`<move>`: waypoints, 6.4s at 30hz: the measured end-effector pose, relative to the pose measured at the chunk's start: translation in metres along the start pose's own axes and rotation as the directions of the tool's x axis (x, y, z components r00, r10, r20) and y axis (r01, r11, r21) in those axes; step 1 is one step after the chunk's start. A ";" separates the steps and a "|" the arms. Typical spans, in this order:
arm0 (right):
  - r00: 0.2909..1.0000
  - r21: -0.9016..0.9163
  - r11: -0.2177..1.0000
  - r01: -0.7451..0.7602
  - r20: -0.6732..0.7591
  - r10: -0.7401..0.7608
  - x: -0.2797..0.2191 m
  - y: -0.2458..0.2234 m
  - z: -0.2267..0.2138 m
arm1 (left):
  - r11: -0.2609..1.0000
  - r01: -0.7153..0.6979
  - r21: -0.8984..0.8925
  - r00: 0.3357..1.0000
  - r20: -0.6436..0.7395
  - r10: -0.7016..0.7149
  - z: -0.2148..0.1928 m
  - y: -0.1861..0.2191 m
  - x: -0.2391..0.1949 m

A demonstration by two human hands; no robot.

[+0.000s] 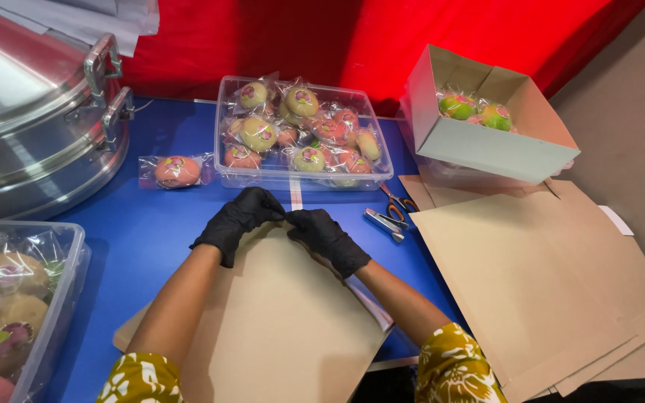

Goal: Assembling a cardboard pastry box by folding the sides and stapling the corners to secure the structure.

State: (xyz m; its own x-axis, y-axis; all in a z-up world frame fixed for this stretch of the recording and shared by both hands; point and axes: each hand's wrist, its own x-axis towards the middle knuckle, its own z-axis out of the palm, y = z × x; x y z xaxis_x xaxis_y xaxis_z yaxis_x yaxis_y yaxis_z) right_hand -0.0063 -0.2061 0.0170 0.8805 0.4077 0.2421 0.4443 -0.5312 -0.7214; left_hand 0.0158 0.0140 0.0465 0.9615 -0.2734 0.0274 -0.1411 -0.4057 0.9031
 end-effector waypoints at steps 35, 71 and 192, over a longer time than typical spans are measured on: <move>0.999 -0.114 0.992 -0.043 -0.005 0.043 -0.007 -0.095 0.011 | 0.867 -0.045 -0.496 0.924 -0.352 -0.153 0.016 -0.054 -0.053; 0.966 -0.111 0.993 0.030 -0.251 -0.057 0.008 -0.088 0.059 | 0.549 -0.370 -0.750 0.836 -0.527 -0.157 0.030 -0.046 -0.078; 0.906 -0.228 0.942 0.248 -0.289 -0.308 0.023 -0.055 0.059 | 0.944 -0.012 -0.329 0.911 -0.392 -0.126 -0.019 -0.056 -0.055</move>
State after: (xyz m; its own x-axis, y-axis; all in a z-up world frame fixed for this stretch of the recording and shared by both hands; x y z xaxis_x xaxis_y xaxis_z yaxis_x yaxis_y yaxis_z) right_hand -0.0203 -0.1235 0.0243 0.7089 0.3184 0.6293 0.6741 -0.5684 -0.4717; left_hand -0.0247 0.0686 0.0024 0.9864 0.1439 0.0797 -0.0667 -0.0926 0.9935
